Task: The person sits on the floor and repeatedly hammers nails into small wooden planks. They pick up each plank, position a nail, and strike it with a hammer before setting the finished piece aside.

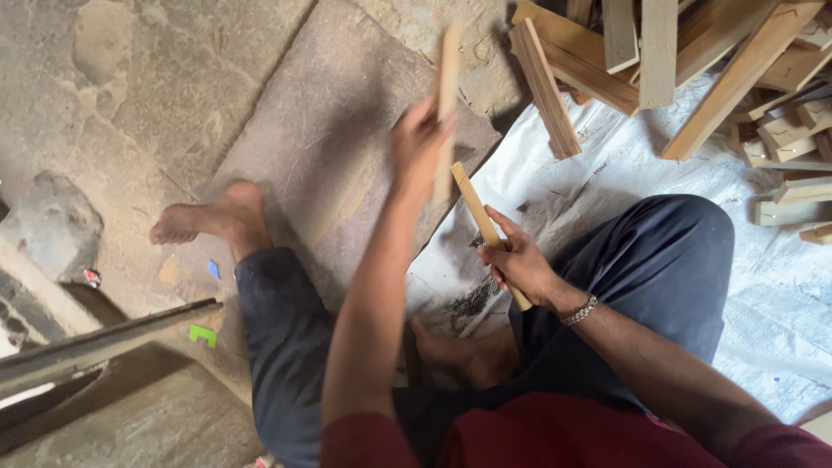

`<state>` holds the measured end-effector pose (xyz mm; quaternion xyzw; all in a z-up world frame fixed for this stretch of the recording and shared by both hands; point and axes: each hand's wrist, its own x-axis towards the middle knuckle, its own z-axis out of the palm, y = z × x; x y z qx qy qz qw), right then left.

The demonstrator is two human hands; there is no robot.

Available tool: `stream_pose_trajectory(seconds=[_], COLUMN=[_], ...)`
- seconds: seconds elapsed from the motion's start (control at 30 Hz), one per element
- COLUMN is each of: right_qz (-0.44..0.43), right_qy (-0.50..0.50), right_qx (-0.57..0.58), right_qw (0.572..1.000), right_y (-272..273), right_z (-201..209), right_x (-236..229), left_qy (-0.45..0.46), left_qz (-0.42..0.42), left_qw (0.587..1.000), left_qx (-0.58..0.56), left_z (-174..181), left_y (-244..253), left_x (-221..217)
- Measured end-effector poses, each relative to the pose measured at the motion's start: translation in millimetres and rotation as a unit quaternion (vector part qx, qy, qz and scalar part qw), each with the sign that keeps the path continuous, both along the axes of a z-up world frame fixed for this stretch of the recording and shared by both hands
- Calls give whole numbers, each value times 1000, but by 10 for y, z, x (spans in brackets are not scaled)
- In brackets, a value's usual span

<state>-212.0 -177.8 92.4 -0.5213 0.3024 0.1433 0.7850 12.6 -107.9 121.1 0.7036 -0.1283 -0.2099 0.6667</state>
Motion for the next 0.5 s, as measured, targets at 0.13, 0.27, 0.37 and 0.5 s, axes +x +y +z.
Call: stream_pose_trajectory(seconds=[0.13,0.27,0.37,0.5], right_qz=[6,69,43,-13], right_qy=[-7,-18,-72,-169], right_qx=[-20,-141,-162,-139], right_qw=[1000,987,983,976], right_y=[28,-10,38,24], right_z=[-177,-545,-711,-632], right_x=[-25,-102,-106,-146], left_qy=[-134,-281,-288,-193], left_qz=[-73,-196,-209,-71], left_qw=[983,939,933,941], left_qx=[-102,-4,48,270], left_z=[561,589,300,-187], left_y=[-1105,-1124,-479,438], left_x=[-221,-883,-1282,-1488])
